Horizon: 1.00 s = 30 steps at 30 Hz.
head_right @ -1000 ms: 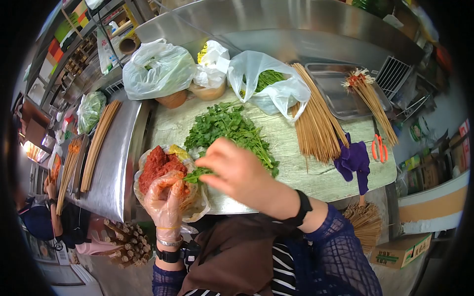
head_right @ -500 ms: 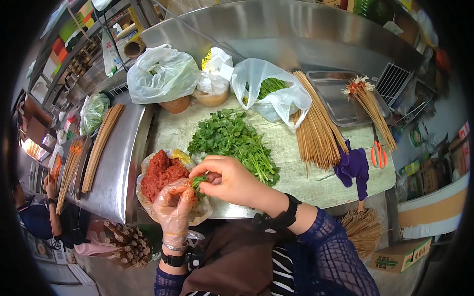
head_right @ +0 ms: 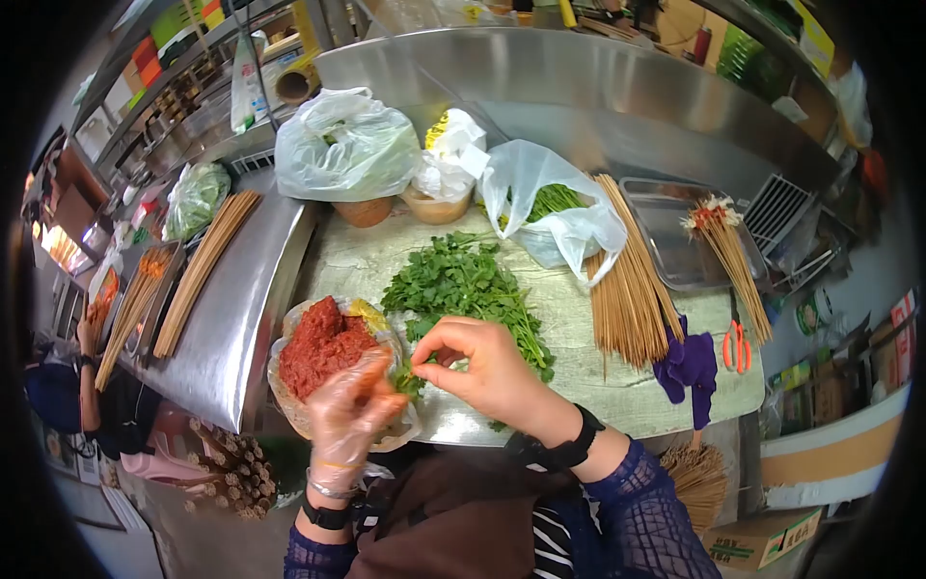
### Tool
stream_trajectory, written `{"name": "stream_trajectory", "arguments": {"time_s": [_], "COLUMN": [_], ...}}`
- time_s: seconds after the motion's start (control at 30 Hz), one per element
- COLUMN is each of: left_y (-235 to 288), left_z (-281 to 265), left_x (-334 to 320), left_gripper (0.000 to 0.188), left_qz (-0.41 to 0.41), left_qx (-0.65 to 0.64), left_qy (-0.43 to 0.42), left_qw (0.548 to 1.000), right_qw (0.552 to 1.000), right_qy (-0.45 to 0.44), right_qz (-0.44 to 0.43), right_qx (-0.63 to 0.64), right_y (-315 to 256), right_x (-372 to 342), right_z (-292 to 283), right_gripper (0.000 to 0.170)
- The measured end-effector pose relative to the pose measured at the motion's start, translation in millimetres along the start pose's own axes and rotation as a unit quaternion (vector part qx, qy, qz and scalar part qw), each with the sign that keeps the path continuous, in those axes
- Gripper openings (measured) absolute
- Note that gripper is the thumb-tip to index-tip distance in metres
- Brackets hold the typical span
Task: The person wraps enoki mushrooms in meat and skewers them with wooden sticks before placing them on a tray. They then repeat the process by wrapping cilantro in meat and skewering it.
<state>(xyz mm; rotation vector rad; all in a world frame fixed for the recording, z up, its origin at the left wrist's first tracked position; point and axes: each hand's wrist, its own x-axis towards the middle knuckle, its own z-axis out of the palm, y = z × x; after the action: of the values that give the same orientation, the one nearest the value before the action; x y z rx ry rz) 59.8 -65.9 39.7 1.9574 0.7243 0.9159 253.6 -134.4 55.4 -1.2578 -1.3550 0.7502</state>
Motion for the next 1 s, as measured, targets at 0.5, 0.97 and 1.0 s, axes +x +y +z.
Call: {"name": "stream_trajectory", "arguments": {"time_s": [0.5,0.97,1.0], "left_y": [-26.1,-25.4,-25.5], "left_z": [25.2,18.9,17.4], "left_x": [-9.8,-27.4,-30.1], "left_gripper": [0.016,0.01,0.011], "left_qz": [-0.133,-0.101,-0.099], "left_qx": [-0.352,-0.246,-0.229], "left_qy": [0.054,0.031,0.022], "left_qw": [0.925,0.964,0.968], "right_qw": [0.97,0.932,0.936], "right_qy": [0.009,-0.029,-0.035], "right_qz": [0.087,0.149,0.149], "right_qx": [0.226,0.328,0.317], "right_y": [34.4,43.4,43.8], "right_x": [-5.7,-22.2,-25.2], "right_z": [25.5,34.8,35.4], "right_gripper": [0.02,0.015,0.015]}}
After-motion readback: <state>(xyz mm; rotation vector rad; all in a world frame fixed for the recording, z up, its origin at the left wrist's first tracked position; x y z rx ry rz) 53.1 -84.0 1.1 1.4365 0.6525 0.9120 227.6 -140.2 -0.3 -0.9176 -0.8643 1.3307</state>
